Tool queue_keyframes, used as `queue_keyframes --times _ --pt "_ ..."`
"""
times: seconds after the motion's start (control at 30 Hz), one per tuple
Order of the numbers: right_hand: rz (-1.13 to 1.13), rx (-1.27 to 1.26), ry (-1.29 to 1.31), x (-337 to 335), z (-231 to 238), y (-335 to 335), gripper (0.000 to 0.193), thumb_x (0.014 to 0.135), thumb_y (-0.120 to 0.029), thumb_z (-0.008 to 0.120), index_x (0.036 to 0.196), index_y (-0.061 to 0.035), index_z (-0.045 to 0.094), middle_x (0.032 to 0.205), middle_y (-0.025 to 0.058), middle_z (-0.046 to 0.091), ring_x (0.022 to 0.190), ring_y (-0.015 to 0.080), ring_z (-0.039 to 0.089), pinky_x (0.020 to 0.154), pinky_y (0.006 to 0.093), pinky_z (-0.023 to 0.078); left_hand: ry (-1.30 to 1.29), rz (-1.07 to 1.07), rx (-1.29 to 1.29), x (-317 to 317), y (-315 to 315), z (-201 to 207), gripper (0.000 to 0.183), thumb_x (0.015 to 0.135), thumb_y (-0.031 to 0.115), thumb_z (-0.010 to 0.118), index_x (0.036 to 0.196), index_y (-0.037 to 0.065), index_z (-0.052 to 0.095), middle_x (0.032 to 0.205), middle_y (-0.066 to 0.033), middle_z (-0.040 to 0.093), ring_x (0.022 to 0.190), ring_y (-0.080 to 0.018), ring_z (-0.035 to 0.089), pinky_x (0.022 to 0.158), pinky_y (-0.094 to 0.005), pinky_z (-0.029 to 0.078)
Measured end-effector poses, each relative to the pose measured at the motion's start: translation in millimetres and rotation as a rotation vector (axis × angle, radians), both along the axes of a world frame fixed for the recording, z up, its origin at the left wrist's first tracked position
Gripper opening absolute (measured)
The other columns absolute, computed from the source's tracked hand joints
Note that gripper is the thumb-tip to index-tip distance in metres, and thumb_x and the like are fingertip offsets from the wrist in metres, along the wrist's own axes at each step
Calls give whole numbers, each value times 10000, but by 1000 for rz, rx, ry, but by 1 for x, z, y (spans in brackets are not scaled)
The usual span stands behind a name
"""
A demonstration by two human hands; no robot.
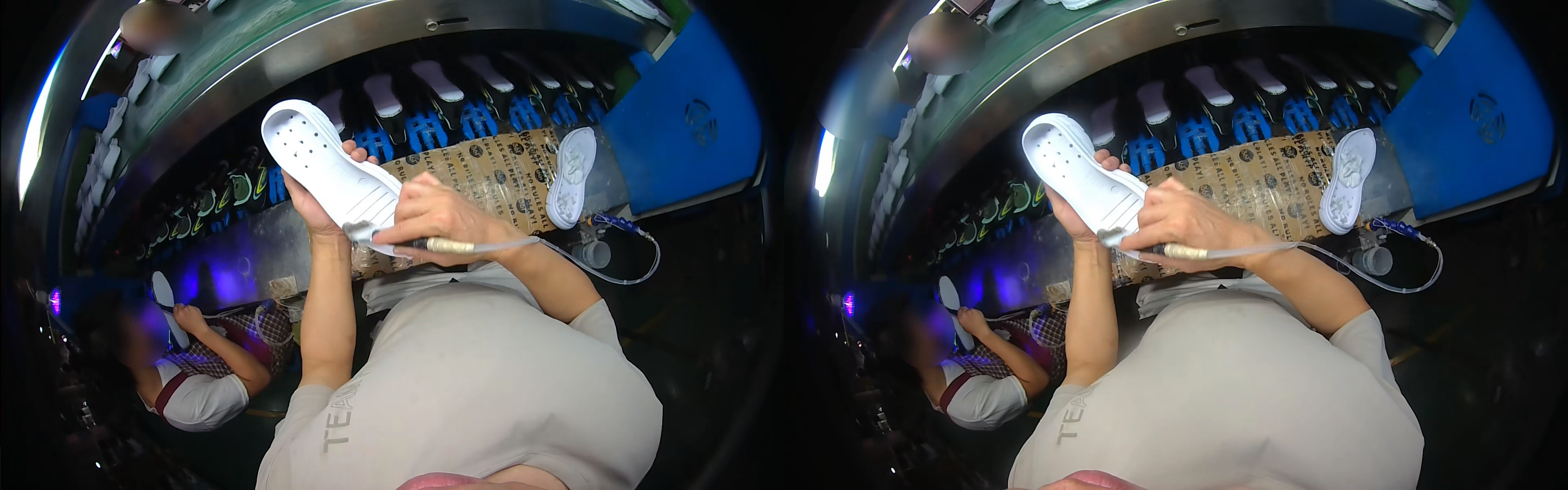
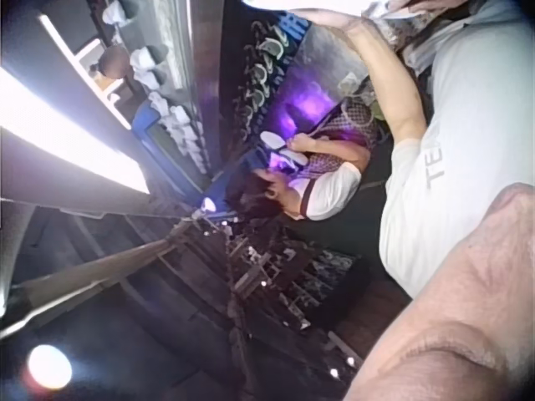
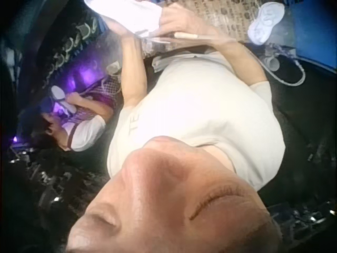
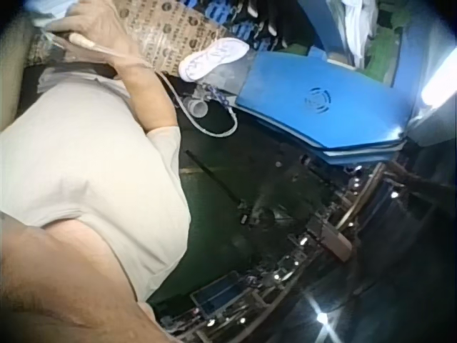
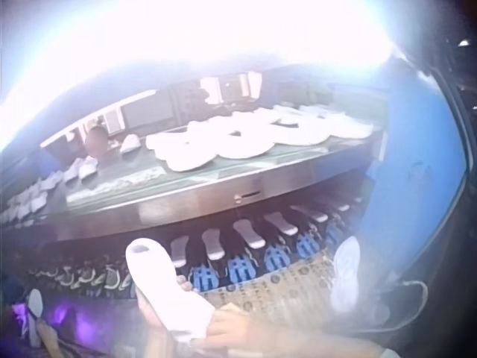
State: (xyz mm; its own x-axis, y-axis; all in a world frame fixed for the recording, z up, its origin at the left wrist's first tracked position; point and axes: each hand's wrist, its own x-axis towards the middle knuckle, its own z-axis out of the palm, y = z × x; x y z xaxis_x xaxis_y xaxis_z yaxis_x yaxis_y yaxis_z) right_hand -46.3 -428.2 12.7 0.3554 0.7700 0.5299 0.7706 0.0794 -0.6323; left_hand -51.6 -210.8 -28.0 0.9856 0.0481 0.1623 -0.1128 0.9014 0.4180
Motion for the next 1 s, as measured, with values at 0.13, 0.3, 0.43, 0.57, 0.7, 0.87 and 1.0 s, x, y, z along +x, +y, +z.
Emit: queue_keyframes --times 0.13,0.3,0.43,0.57,0.7,0.87,1.0 --pt "139 107 212 2 7 -9 246 848 -197 847 1082 -129 815 831 10 726 859 179 597 852 363 424 -95 -108 -21 8 21 12 826 1004 766 312 1478 110 478 1153 -184 615 1006 -314 597 1000 -527 507" --pt "285 -159 110 4 14 -12 224 878 -211 829 1089 -141 806 866 -7 717 899 195 631 889 364 436 -108 -278 148 18 26 42 879 1019 762 262 1487 51 485 1168 -220 630 1018 -340 641 947 -517 543" --pt "46 -144 135 10 20 -12 215 904 -174 789 1118 -154 800 949 21 748 911 204 643 885 374 430 72 -374 364 26 12 67 813 1081 650 234 1403 -18 564 1064 -241 702 906 -338 725 808 -462 621" --pt "328 -223 88 12 24 -16 250 883 -162 798 1133 -144 793 979 26 710 958 236 662 907 390 473 379 -366 842 44 -2 73 688 1100 564 357 1269 -28 662 940 -194 730 742 -280 728 689 -394 617" --pt "81 -230 16 15 30 -16 257 895 -200 791 1144 -137 786 971 37 707 953 247 665 927 391 494 348 -386 1311 60 -8 73 693 1069 589 470 1266 -31 710 1084 -224 747 894 -245 733 793 -340 585" --pt "225 -245 212 17 40 -32 290 861 -139 812 1150 -135 782 939 39 684 917 249 662 814 394 541 341 -532 1651 67 -14 71 688 1064 574 512 1235 -54 735 1169 -183 747 1020 -191 667 957 -323 502" --pt "114 -229 -37 18 27 -28 293 875 -153 803 1167 -144 781 864 29 659 871 231 649 819 404 531 402 -598 1700 58 -16 96 672 1056 600 504 1306 16 723 1235 -185 737 1057 -228 698 952 -336 521"
